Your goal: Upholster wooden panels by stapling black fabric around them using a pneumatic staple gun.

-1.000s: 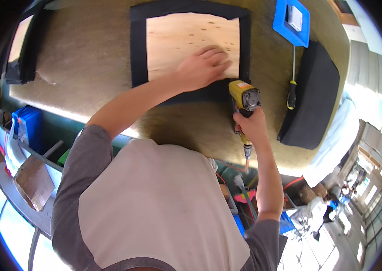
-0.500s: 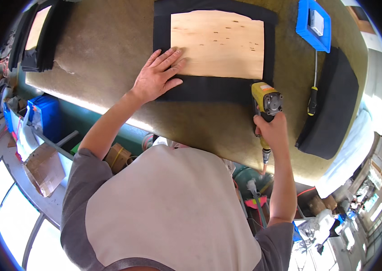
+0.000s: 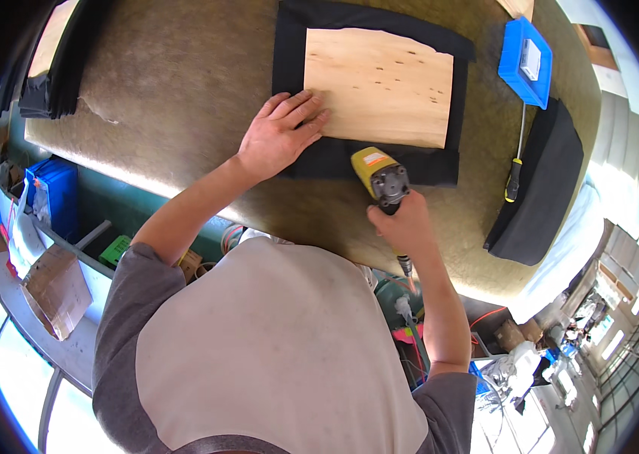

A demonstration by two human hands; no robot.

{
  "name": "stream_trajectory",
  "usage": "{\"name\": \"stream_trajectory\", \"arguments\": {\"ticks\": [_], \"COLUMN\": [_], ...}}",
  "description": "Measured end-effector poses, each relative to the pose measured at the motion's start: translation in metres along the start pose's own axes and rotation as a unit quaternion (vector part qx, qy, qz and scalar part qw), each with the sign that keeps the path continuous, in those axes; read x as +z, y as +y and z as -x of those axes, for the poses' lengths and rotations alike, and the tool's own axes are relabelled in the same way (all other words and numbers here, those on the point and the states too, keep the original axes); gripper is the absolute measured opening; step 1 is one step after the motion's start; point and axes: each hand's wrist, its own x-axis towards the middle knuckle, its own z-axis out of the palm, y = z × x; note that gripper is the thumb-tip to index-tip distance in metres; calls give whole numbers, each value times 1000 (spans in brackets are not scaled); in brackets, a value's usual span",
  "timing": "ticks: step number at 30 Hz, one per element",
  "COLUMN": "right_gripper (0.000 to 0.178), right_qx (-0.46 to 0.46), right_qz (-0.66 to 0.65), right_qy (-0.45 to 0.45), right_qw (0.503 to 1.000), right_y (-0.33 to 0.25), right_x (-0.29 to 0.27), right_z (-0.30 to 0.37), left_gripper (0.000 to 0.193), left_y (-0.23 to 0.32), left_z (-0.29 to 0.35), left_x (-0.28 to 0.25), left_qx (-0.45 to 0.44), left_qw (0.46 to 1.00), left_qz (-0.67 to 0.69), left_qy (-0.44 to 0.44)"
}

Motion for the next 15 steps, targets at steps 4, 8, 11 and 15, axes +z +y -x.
{"name": "stream_trajectory", "arguments": {"ticks": [4, 8, 11, 15], "right_gripper": [23, 29, 33, 34], "right_qx": [-5, -83, -105, -153], "right_qz": [26, 53, 76, 46], "right_qy": [-32, -6, 16, 92], "right_qw": [999, 995, 991, 983], "right_y": [-42, -56, -48, -7], "right_x": [27, 38, 43, 25], "right_z": [3, 0, 1, 25], "left_gripper": [34, 33, 33, 30], "left_y": [-3, -5, -8, -21], "left_z": [0, -3, -8, -32], "left_x": [-5, -4, -5, -12], "left_qx": [15, 20, 36, 40], "left_qw": [1000, 999, 999, 999], "left_qz": [-2, 24, 28, 23], "left_qy": [0, 18, 24, 15]}}
